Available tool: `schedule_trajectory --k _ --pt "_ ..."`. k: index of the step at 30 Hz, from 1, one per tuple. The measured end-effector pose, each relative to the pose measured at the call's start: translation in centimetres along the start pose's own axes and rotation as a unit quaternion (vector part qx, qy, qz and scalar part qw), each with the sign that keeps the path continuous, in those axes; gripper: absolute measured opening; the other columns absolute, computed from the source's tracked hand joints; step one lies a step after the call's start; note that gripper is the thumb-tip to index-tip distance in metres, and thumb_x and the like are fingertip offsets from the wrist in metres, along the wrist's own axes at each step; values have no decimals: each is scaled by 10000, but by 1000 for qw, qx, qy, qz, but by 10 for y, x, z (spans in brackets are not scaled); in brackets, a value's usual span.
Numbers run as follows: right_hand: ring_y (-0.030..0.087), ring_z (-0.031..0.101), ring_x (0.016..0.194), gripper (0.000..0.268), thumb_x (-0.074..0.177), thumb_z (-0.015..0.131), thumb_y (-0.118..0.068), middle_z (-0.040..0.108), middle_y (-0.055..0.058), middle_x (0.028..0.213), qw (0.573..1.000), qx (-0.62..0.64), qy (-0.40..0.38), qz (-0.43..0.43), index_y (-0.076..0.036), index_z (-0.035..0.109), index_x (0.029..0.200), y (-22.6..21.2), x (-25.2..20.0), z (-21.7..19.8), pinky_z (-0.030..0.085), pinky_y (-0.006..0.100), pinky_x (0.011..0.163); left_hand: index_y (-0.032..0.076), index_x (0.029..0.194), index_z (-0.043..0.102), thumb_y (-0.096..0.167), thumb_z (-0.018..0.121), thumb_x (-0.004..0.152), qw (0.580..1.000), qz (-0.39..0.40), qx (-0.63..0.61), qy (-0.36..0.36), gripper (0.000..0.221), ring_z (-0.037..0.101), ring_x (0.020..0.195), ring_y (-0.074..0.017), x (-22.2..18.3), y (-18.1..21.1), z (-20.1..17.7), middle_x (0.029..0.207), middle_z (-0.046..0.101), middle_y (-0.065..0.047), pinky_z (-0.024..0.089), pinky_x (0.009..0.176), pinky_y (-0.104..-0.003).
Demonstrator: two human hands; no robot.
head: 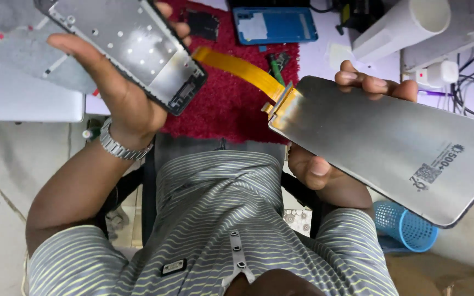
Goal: Disassembling a mobile phone to remove the screen, battery, and internal frame components.
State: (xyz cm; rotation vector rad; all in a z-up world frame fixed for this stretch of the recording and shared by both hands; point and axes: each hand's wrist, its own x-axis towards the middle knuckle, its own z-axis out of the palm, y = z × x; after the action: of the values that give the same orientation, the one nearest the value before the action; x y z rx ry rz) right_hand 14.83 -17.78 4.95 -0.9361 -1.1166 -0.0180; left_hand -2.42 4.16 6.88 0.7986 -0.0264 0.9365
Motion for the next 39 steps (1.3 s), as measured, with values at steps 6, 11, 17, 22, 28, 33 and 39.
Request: schedule_trajectory --k 6,11,17,22,28,33,39 --pt "267 585 1485 1053 865 768 -447 616 113 1558 980 45 148 -124 -92 323 1750 10 19 6 491 517 1388 71 1156 708 841 554 714 997 -32 24 63 901 756 988 -250 -3 6 7 1122 739 -80 649 888 -403" --pt "532 780 1262 920 942 683 -447 564 400 1640 970 137 198 44 -186 248 1710 1 28 11 670 621 1072 57 1140 724 813 549 737 996 -82 -19 32 875 770 936 -282 -8 9 7 1103 747 -99 660 732 -451" --pt "527 783 1122 621 1027 559 -414 613 451 1548 921 228 106 298 -209 351 1575 -19 55 23 704 584 823 9 1221 706 791 536 754 990 -119 -66 30 926 763 937 -356 -16 4 2 1119 755 -170 662 786 -513" --pt "452 768 1109 632 1080 469 -508 643 367 1494 893 264 35 363 -90 495 1553 5 68 16 661 495 881 31 1314 676 806 571 765 989 -130 -66 -6 955 768 975 -371 -19 0 -3 1176 745 -168 657 763 -505" --pt "326 770 1128 613 1044 568 -429 700 198 1387 904 118 17 410 -13 551 1494 39 56 3 689 410 881 50 1324 670 793 559 820 981 -168 -96 -23 904 768 1006 -339 -34 -7 -11 1196 741 -155 664 771 -491" --pt "290 451 1569 790 983 429 -659 542 146 1631 902 -152 -53 400 -81 592 1497 50 77 6 337 459 1287 0 1313 648 809 493 894 985 -149 -66 -53 924 768 1003 -309 -19 -24 -17 1219 732 -175 655 840 -445" --pt "290 648 1382 718 1022 520 -505 595 177 1554 903 54 -29 425 -52 453 1575 65 77 4 607 392 1103 31 1346 629 785 542 897 985 -153 -60 -50 882 770 982 -310 -21 -25 -15 1197 732 -177 652 864 -446"
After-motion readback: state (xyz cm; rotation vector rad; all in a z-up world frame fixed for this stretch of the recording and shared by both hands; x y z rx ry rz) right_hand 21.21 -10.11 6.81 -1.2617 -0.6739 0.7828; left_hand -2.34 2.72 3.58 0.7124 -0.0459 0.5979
